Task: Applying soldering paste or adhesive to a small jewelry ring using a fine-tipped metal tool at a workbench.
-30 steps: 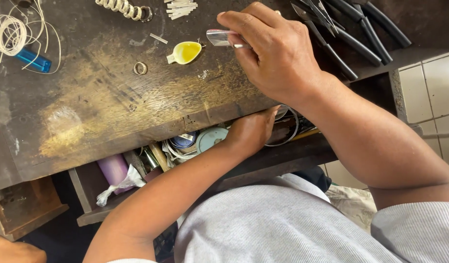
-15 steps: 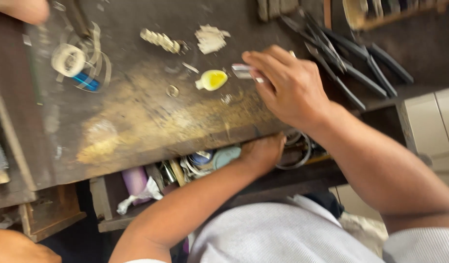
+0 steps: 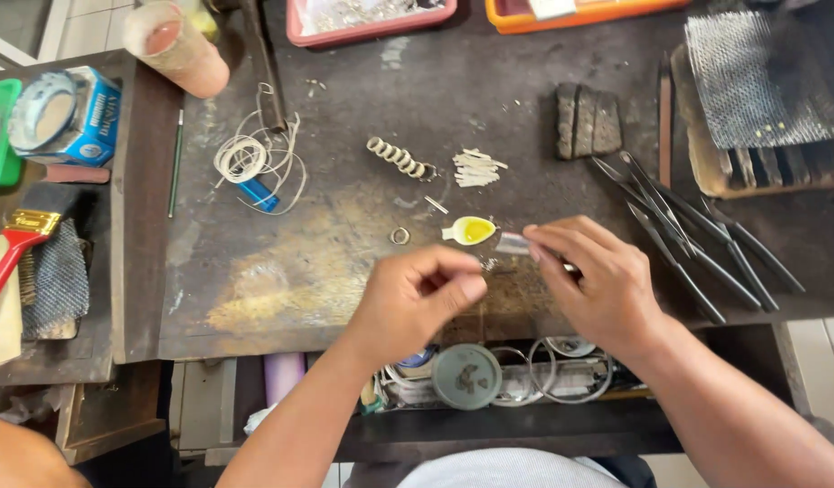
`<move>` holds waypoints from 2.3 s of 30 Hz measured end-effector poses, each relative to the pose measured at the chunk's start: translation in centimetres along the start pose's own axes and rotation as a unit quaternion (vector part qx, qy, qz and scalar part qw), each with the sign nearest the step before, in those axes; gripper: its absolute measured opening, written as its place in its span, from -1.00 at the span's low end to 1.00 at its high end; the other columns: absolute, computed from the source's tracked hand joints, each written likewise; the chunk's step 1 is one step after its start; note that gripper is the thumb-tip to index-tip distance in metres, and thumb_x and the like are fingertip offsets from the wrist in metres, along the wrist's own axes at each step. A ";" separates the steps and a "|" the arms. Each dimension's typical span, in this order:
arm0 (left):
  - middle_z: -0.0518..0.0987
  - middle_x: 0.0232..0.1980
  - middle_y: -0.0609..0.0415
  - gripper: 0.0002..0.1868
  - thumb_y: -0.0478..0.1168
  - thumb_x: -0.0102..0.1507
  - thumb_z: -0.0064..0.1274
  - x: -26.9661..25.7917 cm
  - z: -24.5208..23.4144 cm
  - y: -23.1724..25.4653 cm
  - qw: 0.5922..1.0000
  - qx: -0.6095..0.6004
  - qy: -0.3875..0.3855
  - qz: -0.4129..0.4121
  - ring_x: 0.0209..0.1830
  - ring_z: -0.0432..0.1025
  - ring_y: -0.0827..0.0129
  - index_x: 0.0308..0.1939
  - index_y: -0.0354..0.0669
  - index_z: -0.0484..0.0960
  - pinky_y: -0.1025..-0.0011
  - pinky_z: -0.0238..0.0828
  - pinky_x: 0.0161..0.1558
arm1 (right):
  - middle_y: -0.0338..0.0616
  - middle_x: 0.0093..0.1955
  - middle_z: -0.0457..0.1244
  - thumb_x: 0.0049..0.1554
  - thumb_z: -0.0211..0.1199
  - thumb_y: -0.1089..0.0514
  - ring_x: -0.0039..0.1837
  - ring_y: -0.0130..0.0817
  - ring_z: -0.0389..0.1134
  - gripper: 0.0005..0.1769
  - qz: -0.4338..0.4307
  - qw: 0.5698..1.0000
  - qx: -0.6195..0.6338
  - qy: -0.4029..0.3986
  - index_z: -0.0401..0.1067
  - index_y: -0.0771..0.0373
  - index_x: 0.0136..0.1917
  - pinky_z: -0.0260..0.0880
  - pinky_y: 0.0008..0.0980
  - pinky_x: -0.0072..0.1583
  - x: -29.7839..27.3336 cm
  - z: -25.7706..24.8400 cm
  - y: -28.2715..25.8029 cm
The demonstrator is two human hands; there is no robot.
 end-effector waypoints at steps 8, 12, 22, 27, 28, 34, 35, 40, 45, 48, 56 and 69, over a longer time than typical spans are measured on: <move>0.52 -0.13 -0.17 -0.51 -0.44 -0.07 0.19 0.0 -2.4 -3.8 0.967 -0.213 0.106 0.088 -0.18 0.46 0.30 -0.07 -0.42 0.45 0.53 0.48 -0.23 | -0.23 -0.32 0.30 -0.08 0.16 0.33 -0.36 -0.30 0.32 -0.90 0.030 0.996 0.068 -0.050 0.46 0.21 -0.28 0.31 -0.50 -0.28 2.7 1.6 -3.3; 0.53 -0.12 -0.06 -0.65 -0.42 0.04 0.07 -0.4 -2.8 -3.7 0.976 -0.197 0.077 0.059 -0.27 0.48 0.42 -0.09 -0.25 0.48 0.56 0.47 -0.18 | -0.09 -0.23 0.28 -0.05 0.15 0.30 -0.22 -0.40 0.34 -0.88 -0.038 0.987 0.071 -0.137 0.40 0.31 -0.18 0.36 -0.55 -0.16 2.2 4.2 -4.4; 0.55 -0.24 0.06 -0.80 -0.44 0.13 0.02 -0.5 -3.5 -3.0 0.981 -0.048 0.108 0.154 -0.27 0.47 0.42 -0.20 -0.14 0.53 0.55 0.46 -0.20 | -0.23 -0.25 0.34 -0.06 0.12 0.10 -0.32 -0.54 0.31 -0.76 0.195 0.950 0.135 -0.205 0.42 0.24 -0.13 0.27 -0.61 -0.30 -0.3 6.1 0.7; 0.56 -0.17 0.04 -0.71 -0.37 0.08 0.08 -0.4 -3.2 -3.7 0.990 0.016 0.114 0.084 -0.25 0.47 0.51 -0.11 -0.14 0.50 0.66 0.46 -0.25 | -0.14 -0.26 0.35 -0.12 0.21 0.31 -0.23 -0.53 0.35 -0.82 0.289 0.916 0.221 -0.168 0.42 0.31 -0.17 0.35 -0.65 -0.16 -1.2 6.0 1.9; 0.57 -0.22 0.06 -0.74 -0.33 0.08 0.06 -0.2 -3.1 -4.3 0.993 -0.023 0.106 0.039 -0.32 0.44 0.55 -0.13 -0.16 0.52 0.65 0.44 -0.32 | -0.19 -0.35 0.30 -0.11 0.21 0.33 -0.37 -0.59 0.18 -0.83 0.305 0.911 0.230 -0.158 0.42 0.32 -0.16 0.16 -0.67 -0.30 -1.3 5.9 2.2; 0.56 -0.40 0.04 -0.85 -0.33 0.09 0.02 -0.2 -3.0 -5.2 0.991 -0.086 0.099 -0.016 -0.51 0.43 0.48 -0.26 -0.25 0.55 0.59 0.48 -0.40 | -0.22 -0.21 0.31 -0.10 0.20 0.32 -0.21 -0.61 0.25 -0.71 0.332 0.903 0.203 -0.182 0.41 0.29 -0.04 0.26 -0.67 -0.15 -1.4 6.1 2.7; 0.56 -0.40 0.03 -0.86 -0.33 0.10 0.02 -0.3 -3.0 -5.2 0.992 -0.083 0.098 -0.018 -0.51 0.44 0.47 -0.27 -0.26 0.55 0.58 0.49 -0.40 | -0.20 -0.11 0.34 -0.11 0.19 0.31 -0.12 -0.59 0.31 -0.68 0.321 0.907 0.191 -0.194 0.40 0.28 -0.02 0.33 -0.66 -0.04 -1.3 6.3 2.4; 0.55 -0.35 0.00 -0.81 -0.27 0.17 -0.10 -0.3 -3.0 -4.6 0.991 -0.103 0.081 -0.024 -0.46 0.44 0.44 -0.19 -0.26 0.54 0.56 0.49 -0.36 | -0.20 -0.11 0.34 -0.13 0.22 0.28 -0.08 -0.56 0.34 -0.72 0.305 0.918 0.166 -0.191 0.43 0.26 -0.08 0.33 -0.64 -0.01 -1.2 6.2 2.5; 0.53 -0.37 0.02 -0.82 -0.28 0.18 -0.12 -0.1 -2.8 -4.7 0.991 -0.106 0.077 -0.032 -0.47 0.45 0.42 -0.21 -0.27 0.53 0.56 0.49 -0.37 | -0.25 -0.23 0.33 -0.08 0.19 0.25 -0.19 -0.57 0.33 -0.81 0.240 0.939 0.146 -0.200 0.45 0.22 -0.13 0.28 -0.66 -0.12 -0.6 6.0 1.7; 0.54 -0.35 0.03 -0.81 -0.26 0.19 -0.14 0.0 -2.7 -4.5 0.991 -0.106 0.065 -0.044 -0.45 0.44 0.45 -0.19 -0.24 0.53 0.58 0.48 -0.36 | -0.29 -0.31 0.32 -0.07 0.20 0.19 -0.29 -0.58 0.30 -0.88 0.198 0.953 0.115 -0.197 0.44 0.20 -0.20 0.24 -0.63 -0.22 -0.3 5.8 1.4; 0.54 -0.36 0.02 -0.82 -0.26 0.18 -0.12 0.1 -2.7 -4.5 0.993 -0.092 0.069 -0.037 -0.45 0.45 0.45 -0.24 -0.26 0.54 0.59 0.49 -0.35 | -0.25 -0.41 0.23 0.01 0.10 0.15 -0.39 -0.48 0.23 -0.86 0.063 0.977 0.060 -0.192 0.35 0.26 -0.29 0.17 -0.55 -0.34 0.2 5.8 -0.1; 0.57 -0.28 0.10 -0.86 -0.27 0.17 -0.09 -0.3 -2.4 -2.1 0.997 0.047 0.009 0.065 -0.30 0.48 0.45 -0.21 -0.15 0.53 0.56 0.40 -0.28 | -0.28 -0.38 0.27 -0.06 0.14 0.10 -0.44 -0.50 0.24 -0.85 -0.020 0.980 0.039 -0.196 0.41 0.22 -0.32 0.18 -0.57 -0.40 0.3 5.1 -2.1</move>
Point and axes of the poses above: each hand's wrist, its own x-axis towards the middle knuckle, its own z-axis out of the palm, y = z × x, the point moved 8 cm from there along x, towards the middle knuckle
